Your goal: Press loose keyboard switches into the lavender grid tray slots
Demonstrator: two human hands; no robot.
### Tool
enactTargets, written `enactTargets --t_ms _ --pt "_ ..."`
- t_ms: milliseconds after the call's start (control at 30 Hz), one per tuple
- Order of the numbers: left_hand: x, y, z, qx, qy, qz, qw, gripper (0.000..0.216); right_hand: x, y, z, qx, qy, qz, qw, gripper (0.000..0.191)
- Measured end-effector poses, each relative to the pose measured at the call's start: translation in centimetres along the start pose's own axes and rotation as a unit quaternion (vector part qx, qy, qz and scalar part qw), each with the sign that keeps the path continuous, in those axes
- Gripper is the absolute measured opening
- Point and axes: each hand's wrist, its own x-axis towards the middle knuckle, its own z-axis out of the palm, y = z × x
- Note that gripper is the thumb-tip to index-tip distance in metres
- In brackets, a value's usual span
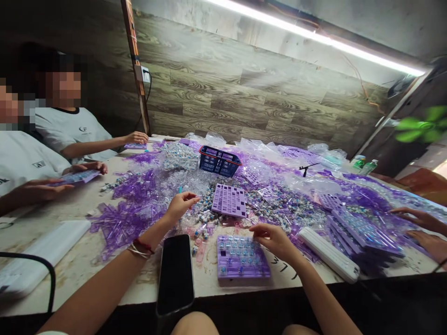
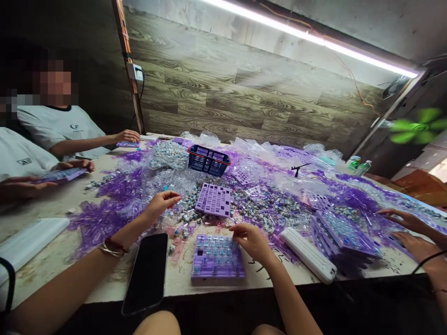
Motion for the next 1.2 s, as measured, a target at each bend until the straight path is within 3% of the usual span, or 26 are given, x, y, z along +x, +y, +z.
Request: enactTargets --t_ms 400,567,800,1200 --pt "-0.1 0.3 0.1 0.003 0.003 -0.006 1.000 0.045 0.2 -1.0 -0.2 -0.145 -0.019 -0.040 0.988 0.033" --pt "-0.2 0.3 0.1 0.002 0.002 -0.003 1.000 0.045 0.3 -0.9 -0.2 -0.104 -0.013 -0.011 0.994 0.029" --pt "-0.7 0.8 0.6 0.018 -0.015 0.010 1.000 0.042 0.0 -1.3 -0.7 -0.085 -0.002 0.031 0.996 0.048" --pt "-0.7 0.7 0.7 0.027 -0.017 0.012 0.999 0.042 0.3 -1.2 -0.1 -0.185 -0.014 -0.050 0.981 0.036"
